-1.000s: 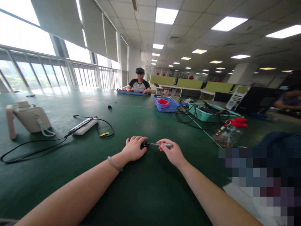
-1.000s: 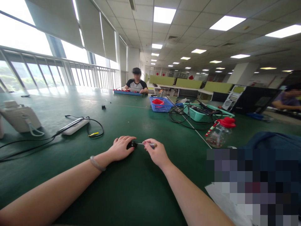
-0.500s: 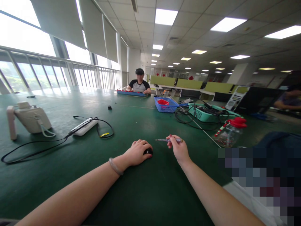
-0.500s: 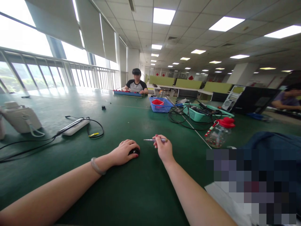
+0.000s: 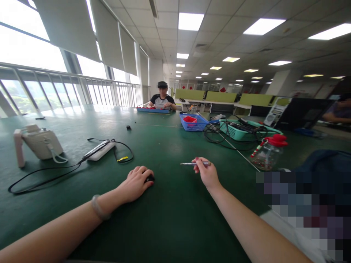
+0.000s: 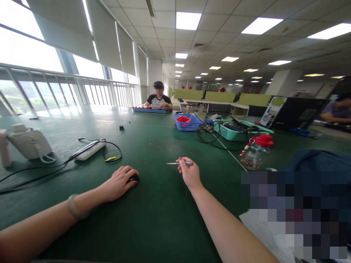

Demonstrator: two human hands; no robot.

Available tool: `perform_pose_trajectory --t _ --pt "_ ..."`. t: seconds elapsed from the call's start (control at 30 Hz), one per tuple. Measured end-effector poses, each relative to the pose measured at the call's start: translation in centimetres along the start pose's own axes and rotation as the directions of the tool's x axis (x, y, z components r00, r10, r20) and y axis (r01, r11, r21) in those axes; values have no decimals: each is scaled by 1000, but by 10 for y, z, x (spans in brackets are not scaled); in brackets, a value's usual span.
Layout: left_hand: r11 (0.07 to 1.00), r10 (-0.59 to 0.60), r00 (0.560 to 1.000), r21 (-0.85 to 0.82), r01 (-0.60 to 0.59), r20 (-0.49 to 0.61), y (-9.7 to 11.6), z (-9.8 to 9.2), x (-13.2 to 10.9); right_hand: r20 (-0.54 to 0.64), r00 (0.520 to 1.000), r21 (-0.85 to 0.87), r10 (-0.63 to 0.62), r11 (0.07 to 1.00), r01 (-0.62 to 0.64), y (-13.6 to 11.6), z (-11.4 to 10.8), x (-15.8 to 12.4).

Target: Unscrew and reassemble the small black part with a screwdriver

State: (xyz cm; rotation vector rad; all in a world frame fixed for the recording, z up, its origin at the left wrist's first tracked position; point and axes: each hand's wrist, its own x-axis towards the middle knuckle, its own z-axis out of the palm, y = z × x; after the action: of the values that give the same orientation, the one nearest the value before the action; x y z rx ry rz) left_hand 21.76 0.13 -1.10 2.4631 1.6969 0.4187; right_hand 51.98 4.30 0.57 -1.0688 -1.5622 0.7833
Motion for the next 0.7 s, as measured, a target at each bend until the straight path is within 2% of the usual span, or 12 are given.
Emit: perform_pose_trajectory --t 0.1,0.23,0.33,0.47,0.6,0.7 --pt "988 -142 990 61 142 -4 -46 -12 -15 18 1000 -17 2 1000 -2 0 1 0" --pt "931 -328 945 163 325 -12 -108 -30 -30 33 999 -43 -10 999 12 -1 2 -1" --pt "886 -411 910 210 414 -58 -142 -41 -37 22 1000 -53 -14 998 15 0 2 -1" --pt "918 -337 920 148 368 -199 -162 -50 -43 3 1000 -54 -14 998 14 2 3 1" --pt "921 -351 876 50 387 -332 -166 -57 -50 8 1000 -50 -8 999 9 3 2 1" --pt "907 -395 854 6 421 -338 -167 -59 -57 5 1000 -54 -8 999 8 2 2 1"
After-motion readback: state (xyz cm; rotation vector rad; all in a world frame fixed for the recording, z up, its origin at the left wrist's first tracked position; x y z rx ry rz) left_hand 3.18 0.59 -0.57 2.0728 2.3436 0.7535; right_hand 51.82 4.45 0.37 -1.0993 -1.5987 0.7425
